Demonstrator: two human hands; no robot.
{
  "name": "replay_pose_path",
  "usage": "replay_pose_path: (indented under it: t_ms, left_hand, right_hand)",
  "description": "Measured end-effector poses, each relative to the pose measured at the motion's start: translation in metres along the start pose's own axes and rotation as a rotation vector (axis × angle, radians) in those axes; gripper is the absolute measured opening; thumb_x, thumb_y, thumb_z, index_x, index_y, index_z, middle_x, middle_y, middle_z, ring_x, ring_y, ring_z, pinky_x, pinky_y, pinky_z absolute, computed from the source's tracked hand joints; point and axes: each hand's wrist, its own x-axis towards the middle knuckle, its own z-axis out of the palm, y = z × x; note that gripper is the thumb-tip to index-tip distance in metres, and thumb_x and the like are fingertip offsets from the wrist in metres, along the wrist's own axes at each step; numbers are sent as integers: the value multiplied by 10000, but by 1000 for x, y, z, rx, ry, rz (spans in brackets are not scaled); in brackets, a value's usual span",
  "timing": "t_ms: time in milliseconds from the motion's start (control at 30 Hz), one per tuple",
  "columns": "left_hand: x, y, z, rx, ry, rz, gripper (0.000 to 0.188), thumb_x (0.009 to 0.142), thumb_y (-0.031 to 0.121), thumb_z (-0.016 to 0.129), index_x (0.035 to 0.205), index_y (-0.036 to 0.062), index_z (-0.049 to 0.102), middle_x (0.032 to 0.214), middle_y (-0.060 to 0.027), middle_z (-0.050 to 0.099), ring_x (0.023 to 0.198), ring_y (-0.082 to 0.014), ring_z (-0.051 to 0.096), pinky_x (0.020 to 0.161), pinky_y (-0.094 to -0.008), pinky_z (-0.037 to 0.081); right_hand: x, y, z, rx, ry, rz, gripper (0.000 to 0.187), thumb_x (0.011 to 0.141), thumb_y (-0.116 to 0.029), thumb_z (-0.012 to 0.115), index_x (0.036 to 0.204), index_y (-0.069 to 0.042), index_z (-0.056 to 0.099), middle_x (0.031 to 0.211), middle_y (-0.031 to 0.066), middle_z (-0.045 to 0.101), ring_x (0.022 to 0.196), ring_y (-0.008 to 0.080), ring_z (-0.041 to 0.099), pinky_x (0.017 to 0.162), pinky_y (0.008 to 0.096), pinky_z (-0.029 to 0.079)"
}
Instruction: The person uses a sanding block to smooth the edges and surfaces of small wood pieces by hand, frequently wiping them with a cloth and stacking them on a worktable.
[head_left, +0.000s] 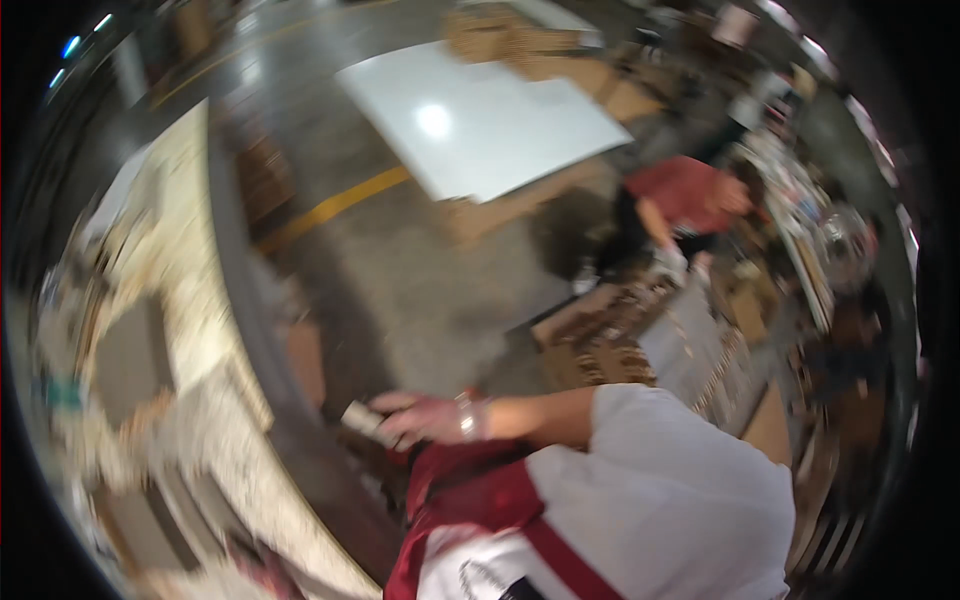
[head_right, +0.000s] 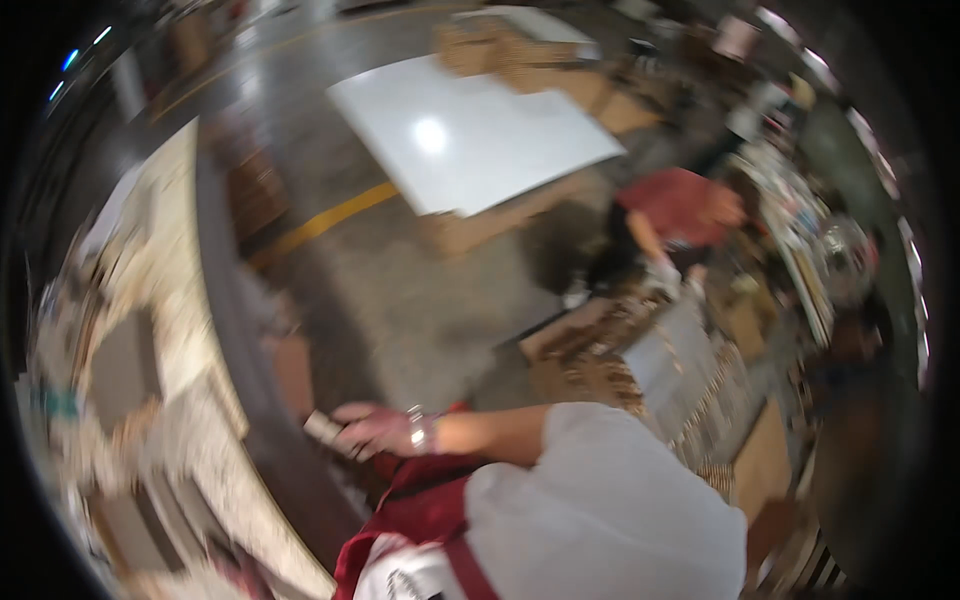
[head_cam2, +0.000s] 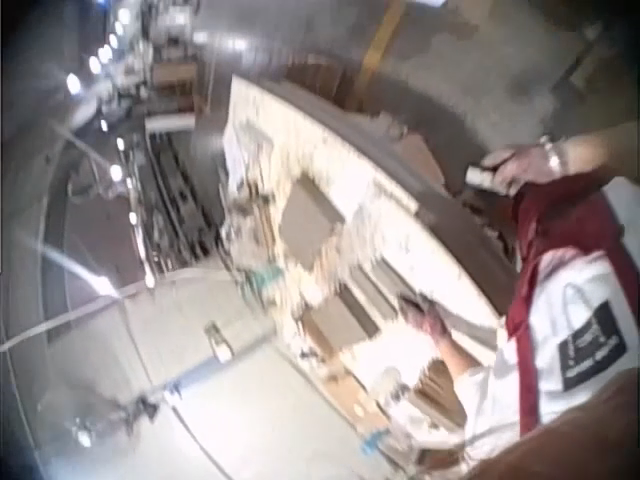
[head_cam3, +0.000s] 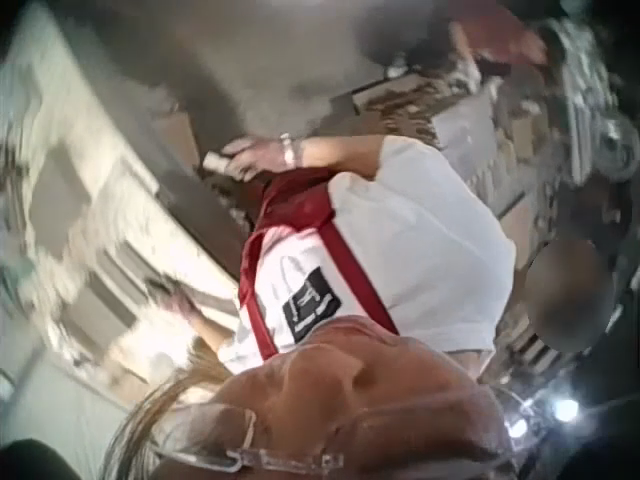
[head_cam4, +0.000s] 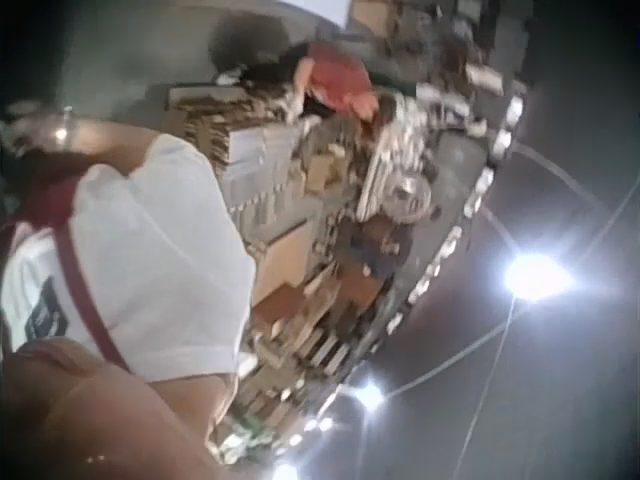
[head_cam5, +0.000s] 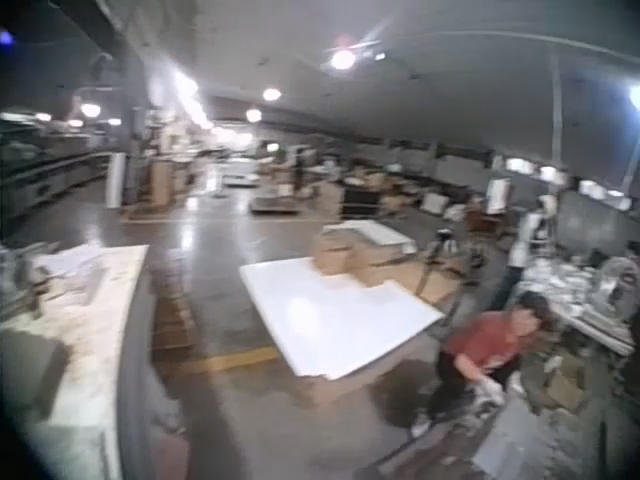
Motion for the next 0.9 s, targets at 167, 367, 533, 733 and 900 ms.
replay_pose_path:
  t_ms: [167, 367, 533, 733, 900]
  left_hand:
    - [3, 65, -17, 531, -291, 282, 649, 930, 509, 414, 1363, 26, 408, 1278, -303, 460, 1137, -430, 485, 924, -472, 425]
    - [26, 47, 4, 1049, -188, 588, 651, 946, 527, 327, 1433, 96, 285, 1309, -279, 437, 1122, -447, 490, 894, -534, 432]
    - [56, 39, 41, 1040, -23, 645, 618, 958, 488, 338, 1402, 58, 326, 1234, -278, 496, 1017, -426, 557, 801, -498, 487]
    - [72, 30, 57, 1040, -39, 613, 546, 982, 418, 315, 1388, 54, 350, 1284, -185, 499, 1001, -371, 560, 820, -451, 473]
    - [59, 97, 71, 1197, 27, 780, 470, 985, 366, 333, 1368, 105, 409, 1347, -126, 470, 1076, -287, 516, 881, -415, 412]
  right_hand:
    - [-11, 10, -12, 111, 99, -81, 707, 853, -249, 623, 1418, -17, 268, 1044, 26, 572, 877, 100, 529, 736, 267, 458]
    - [-40, 14, -48, 195, 215, -182, 554, 857, -184, 597, 1345, -60, 365, 778, -24, 525, 671, 64, 496, 569, 229, 423]
    - [-64, 21, -77, 203, 263, -236, 372, 863, -229, 592, 1193, -78, 509, 773, -28, 519, 684, 68, 500, 606, 232, 431]
    - [-99, 16, -95, 219, 418, -302, 361, 881, -231, 569, 1197, -66, 514, 756, -38, 478, 675, 57, 457, 580, 231, 392]
    - [-103, 31, -118, 198, 455, -308, 494, 851, -272, 618, 1266, -43, 477, 831, -1, 525, 699, 82, 486, 578, 238, 414]
